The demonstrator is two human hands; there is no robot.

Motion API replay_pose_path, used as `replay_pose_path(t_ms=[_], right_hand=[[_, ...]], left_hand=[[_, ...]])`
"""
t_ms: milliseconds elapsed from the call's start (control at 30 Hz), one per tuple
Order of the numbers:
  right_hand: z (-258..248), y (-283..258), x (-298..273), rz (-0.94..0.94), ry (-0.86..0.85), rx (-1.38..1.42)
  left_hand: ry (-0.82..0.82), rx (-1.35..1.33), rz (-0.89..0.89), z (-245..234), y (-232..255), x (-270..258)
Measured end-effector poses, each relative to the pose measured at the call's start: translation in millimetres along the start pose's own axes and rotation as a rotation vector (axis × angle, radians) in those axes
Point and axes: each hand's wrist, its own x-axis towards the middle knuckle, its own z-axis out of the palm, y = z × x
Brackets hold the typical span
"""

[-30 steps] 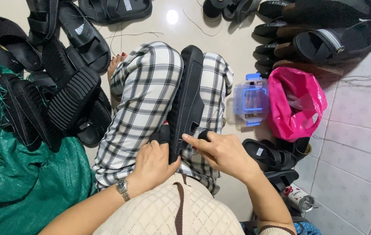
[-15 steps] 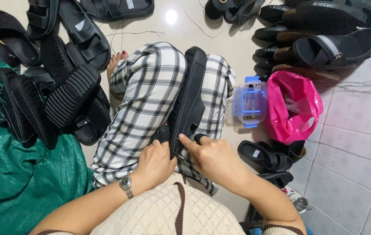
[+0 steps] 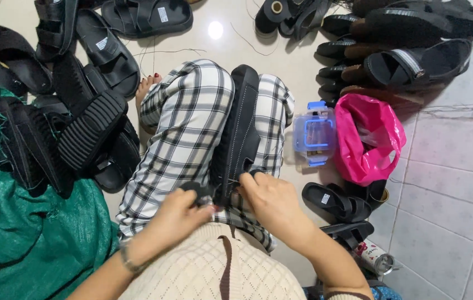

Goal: The person sits on the floor surrounded by many black sandals and uses a needle and thread to sew the upper part of a black sandal. They repeatedly insert the needle and pull the thread to stitch the shoe while holding it steady with their other hand.

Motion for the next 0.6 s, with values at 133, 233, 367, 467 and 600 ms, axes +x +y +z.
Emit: replay_pose_path(t_ms=[133,233,367,467,600], right_hand=[[-10,4,4,-0.027,-0.058,0.115],[-12,5,9,-0.045,-0.031,0.15],[-9,6,11,-0.058,0.048,0.19],[-10,4,13,-0.059,0.04,0.2],[-11,3,16,-0.064,0.029,0.197]], left_hand=[[0.093,-0.632,0.007,-13,-12,-13],[-0.124,-1.249,0.205,-10,-14,-7],[-0.037,-1.019,-0.106,-6,-6,7],[0.029,-1.019,-0.118,4,-19,17],[0.085,-0.909,-0.111,3,-11,24]])
